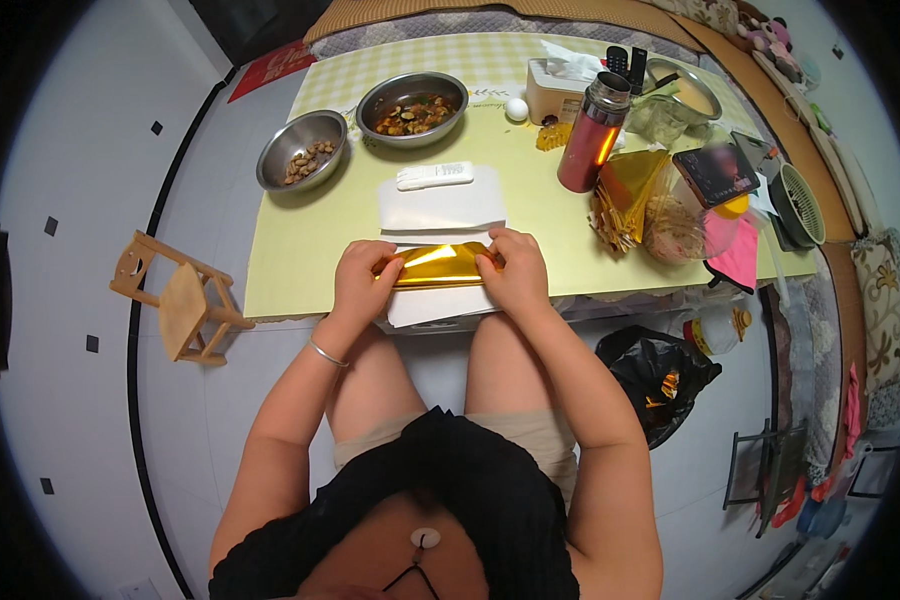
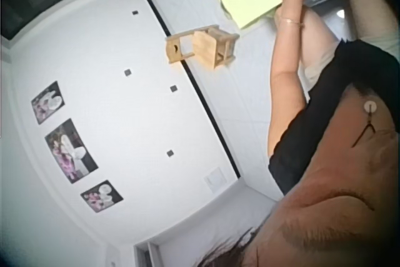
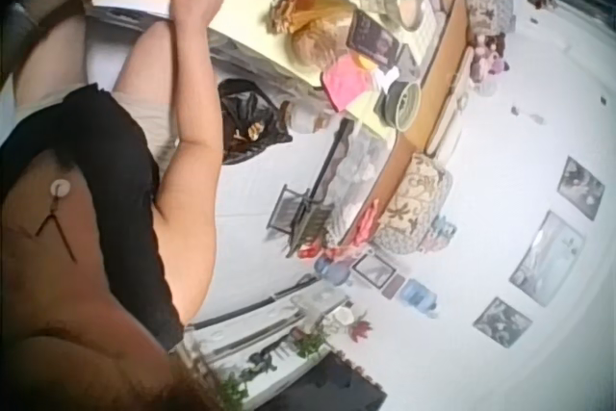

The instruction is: The person sits on the floor and folds multiple sheets of gold-colored paper into triangular shapes using a white rectangular board as a guide. They repeatedly fold the paper, press the creases, and place the finished items into a pile on the table.

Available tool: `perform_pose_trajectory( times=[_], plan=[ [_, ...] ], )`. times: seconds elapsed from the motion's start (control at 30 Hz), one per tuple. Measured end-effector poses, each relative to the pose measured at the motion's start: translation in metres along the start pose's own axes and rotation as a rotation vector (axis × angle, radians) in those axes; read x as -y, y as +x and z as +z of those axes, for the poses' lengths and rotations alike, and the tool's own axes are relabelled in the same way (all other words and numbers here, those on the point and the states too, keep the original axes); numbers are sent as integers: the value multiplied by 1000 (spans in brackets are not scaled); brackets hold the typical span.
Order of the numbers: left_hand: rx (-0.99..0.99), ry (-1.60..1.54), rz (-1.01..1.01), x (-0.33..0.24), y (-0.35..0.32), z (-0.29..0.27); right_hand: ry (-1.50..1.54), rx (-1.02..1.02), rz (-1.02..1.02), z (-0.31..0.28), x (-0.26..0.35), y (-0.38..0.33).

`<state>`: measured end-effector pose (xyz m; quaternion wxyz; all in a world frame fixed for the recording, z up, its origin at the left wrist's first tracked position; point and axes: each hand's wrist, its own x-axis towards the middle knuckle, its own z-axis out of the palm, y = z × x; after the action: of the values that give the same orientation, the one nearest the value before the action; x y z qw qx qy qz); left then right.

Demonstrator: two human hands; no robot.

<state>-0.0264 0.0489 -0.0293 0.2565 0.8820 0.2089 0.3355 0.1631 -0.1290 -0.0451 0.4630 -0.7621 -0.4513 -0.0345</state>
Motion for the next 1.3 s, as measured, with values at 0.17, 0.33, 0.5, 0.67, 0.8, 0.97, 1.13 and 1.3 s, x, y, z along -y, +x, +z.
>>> perform_pose_trajectory(
  times=[0.17,0.33,0.5,0.67,0.8,0.97,1.13,1.3],
  plan=[
    [62,92,-101,-2,15,3,17,-38,50,6,-7,2],
    [-90,206,89,-9,28,7,-36,-25,75,7,-5,1],
    [3,213,42,-3,33,8,-37,-40,72,8,-3,2],
    [100,239,-132,5,33,9,-30,-34,105,9,-9,5],
    [-59,202,51,-5,30,-1,-50,8,106,6,-6,5],
    [-4,-12,94,7,28,0,-66,-22,63,7,-7,4],
    [49,5,-121,20,30,8,-34,-35,116,6,-3,9],
    [32,160,-171,22,35,15,-53,-57,147,7,-3,9]
  ],
)
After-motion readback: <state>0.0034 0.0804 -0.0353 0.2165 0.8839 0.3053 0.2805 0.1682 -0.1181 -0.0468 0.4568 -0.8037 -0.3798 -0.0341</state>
